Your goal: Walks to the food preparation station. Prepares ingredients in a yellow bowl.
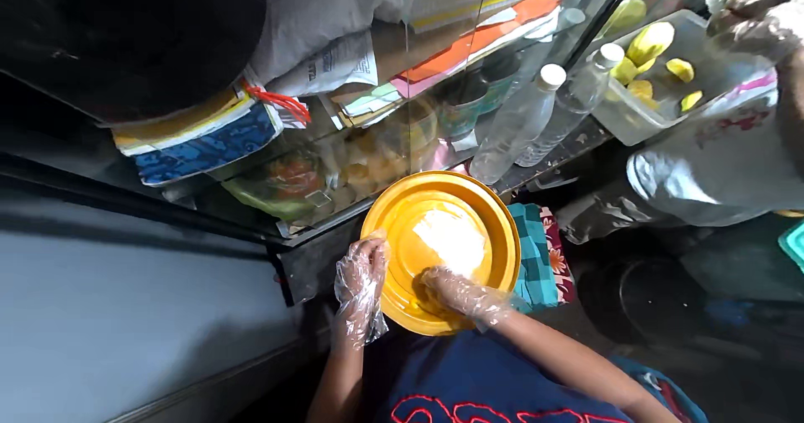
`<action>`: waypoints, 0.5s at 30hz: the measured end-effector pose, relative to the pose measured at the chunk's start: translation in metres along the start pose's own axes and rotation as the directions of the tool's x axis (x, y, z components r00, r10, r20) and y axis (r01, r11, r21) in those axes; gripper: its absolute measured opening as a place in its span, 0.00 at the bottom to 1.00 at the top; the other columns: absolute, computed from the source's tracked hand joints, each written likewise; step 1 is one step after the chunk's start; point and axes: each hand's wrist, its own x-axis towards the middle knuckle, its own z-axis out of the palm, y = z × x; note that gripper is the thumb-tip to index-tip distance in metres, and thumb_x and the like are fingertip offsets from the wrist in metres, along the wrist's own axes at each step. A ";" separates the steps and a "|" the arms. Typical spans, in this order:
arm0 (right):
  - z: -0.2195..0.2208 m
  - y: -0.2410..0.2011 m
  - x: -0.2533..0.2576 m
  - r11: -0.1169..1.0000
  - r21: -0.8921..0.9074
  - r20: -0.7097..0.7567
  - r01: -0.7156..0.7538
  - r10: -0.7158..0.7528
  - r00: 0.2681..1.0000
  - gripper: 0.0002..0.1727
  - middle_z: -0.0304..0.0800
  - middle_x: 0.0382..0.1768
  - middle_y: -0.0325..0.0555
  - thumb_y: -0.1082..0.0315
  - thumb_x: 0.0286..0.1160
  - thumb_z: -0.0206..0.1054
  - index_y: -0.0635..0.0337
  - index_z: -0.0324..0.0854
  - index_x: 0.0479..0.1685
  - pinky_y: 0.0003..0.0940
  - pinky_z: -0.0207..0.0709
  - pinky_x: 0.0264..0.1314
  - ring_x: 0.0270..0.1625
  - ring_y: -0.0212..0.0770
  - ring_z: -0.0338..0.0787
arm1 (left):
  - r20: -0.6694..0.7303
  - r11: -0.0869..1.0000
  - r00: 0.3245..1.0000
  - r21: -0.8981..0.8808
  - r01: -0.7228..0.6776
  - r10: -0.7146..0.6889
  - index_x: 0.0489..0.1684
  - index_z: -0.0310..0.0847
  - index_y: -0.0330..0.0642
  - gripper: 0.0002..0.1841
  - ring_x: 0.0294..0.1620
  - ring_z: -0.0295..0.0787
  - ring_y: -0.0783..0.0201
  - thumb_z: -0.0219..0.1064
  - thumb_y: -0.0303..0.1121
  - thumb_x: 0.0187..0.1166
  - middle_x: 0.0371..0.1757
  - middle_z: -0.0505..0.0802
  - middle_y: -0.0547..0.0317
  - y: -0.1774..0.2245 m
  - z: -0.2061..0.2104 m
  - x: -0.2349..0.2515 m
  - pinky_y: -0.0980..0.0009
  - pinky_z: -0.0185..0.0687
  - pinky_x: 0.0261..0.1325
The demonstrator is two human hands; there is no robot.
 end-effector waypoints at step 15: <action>-0.089 -0.010 0.066 0.985 -0.160 -0.440 -0.058 -0.018 0.898 0.13 0.89 0.58 0.60 0.66 0.82 0.65 0.58 0.87 0.58 0.63 0.80 0.64 0.63 0.62 0.88 | 0.083 0.968 0.965 0.060 0.243 -0.247 0.72 0.82 0.40 0.22 0.71 0.84 0.44 0.54 0.44 0.92 0.66 0.89 0.41 -0.043 -0.003 -0.008 0.46 0.70 0.78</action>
